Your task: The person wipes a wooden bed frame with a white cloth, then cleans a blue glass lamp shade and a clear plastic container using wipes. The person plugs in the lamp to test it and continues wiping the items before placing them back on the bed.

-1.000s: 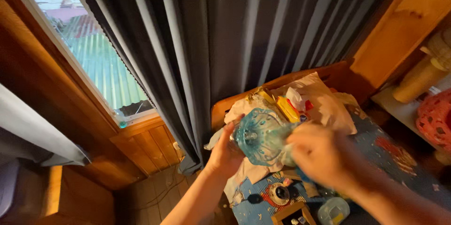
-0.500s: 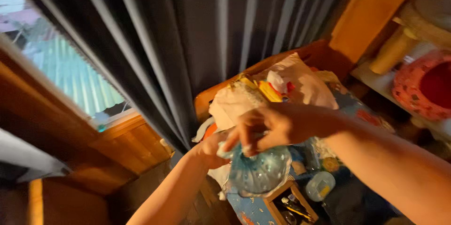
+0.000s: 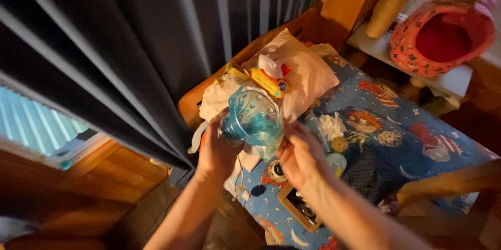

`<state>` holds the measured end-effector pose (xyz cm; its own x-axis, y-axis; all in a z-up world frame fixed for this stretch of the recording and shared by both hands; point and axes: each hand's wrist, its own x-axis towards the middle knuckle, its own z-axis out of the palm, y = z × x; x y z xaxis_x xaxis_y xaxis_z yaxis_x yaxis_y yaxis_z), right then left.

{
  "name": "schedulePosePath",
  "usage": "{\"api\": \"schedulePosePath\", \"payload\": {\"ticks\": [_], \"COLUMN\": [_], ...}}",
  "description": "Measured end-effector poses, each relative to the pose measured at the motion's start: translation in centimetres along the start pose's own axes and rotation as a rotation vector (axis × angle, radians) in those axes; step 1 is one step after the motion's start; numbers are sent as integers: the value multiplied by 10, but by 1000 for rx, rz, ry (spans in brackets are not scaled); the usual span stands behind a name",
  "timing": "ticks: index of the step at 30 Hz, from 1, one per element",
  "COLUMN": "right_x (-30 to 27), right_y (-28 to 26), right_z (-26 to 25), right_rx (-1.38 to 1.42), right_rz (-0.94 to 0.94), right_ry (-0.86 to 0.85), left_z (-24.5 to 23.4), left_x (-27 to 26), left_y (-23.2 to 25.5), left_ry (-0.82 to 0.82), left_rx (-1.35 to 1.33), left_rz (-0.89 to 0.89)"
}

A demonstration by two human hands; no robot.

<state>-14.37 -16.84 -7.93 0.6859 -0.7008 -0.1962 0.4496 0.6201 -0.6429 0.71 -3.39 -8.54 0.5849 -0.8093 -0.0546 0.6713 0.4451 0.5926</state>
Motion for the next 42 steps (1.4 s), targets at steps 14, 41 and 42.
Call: {"api": "schedulePosePath", "payload": {"ticks": [14,41,42], "right_x": [80,218,225], "right_y": [-34,95,104], "right_z": [-247,-376,-391], "right_rx": [-888,-2444,-2359], "right_rz": [-67,218,282], "right_ry": [571,-358,-386], "left_z": [-27,-106,-111], "left_x": [25,-18,-22], "left_y": [-94,-139,-142], "left_ry": [388,828,778], "left_rx": [196,-48,-101], "left_rz": [63,-169,-177]}}
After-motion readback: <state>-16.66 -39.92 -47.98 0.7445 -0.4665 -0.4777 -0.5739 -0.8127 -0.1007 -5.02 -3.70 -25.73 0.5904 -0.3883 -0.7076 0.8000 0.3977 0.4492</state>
